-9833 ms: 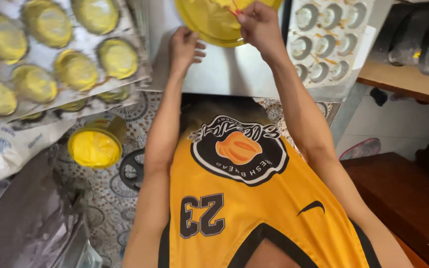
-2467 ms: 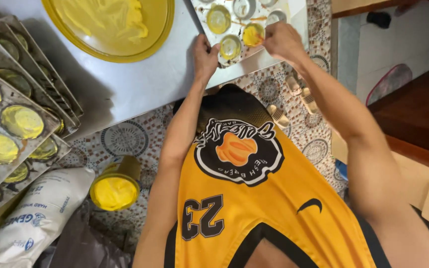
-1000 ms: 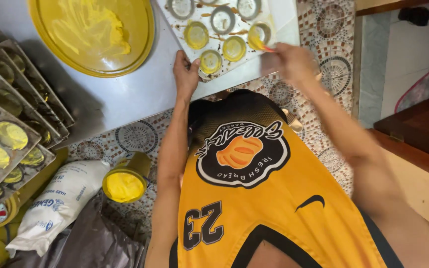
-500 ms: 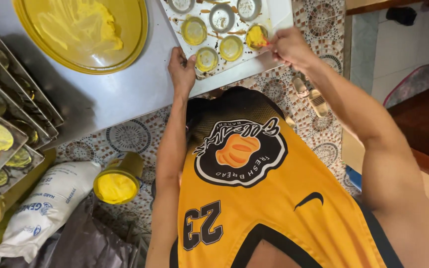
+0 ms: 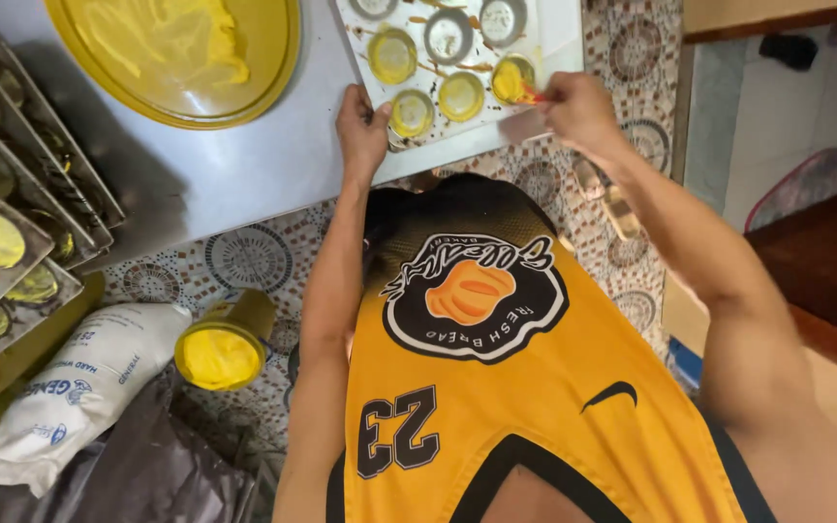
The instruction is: Greasing small baking molds in a tray using a brush and yellow fat
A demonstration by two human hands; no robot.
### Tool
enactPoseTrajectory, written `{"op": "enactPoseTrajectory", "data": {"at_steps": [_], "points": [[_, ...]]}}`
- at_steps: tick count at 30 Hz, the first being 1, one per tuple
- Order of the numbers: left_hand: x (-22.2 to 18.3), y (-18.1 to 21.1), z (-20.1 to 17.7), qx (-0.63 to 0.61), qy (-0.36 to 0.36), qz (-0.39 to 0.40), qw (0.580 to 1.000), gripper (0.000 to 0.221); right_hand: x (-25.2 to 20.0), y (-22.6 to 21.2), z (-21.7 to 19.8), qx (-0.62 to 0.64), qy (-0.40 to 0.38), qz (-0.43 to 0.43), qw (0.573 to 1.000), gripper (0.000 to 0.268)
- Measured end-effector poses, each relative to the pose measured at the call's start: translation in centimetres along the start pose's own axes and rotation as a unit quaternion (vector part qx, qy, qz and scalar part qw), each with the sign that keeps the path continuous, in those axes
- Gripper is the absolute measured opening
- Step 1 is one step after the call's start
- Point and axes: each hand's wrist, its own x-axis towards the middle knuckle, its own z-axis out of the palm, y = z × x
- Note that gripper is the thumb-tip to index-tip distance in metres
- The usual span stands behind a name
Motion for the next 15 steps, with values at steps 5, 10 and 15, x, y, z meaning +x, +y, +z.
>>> {"op": "enactPoseTrajectory", "data": {"at_steps": [5, 10, 15], "points": [[0.6, -1.2, -0.3, -0.057, -0.030, 0.016, 0.998, 0.027, -0.6, -5.0, -1.6, 0.076, 0.083, -0.063, 0.992, 0.008], [0.5, -0.8, -0.2, -0.034, -0.032, 0.013, 0.999, 0.027, 2.4, -9.4, 5.3, 0.013, 0.069, -0.076, 0.995, 0.011], [0.3, -0.7, 0.2, -0.042, -0.015, -0.007, 0.999, 0.026, 0.4, -7.6, 4.1, 0.032, 0.041, -0.111, 0.992, 0.037]]}}
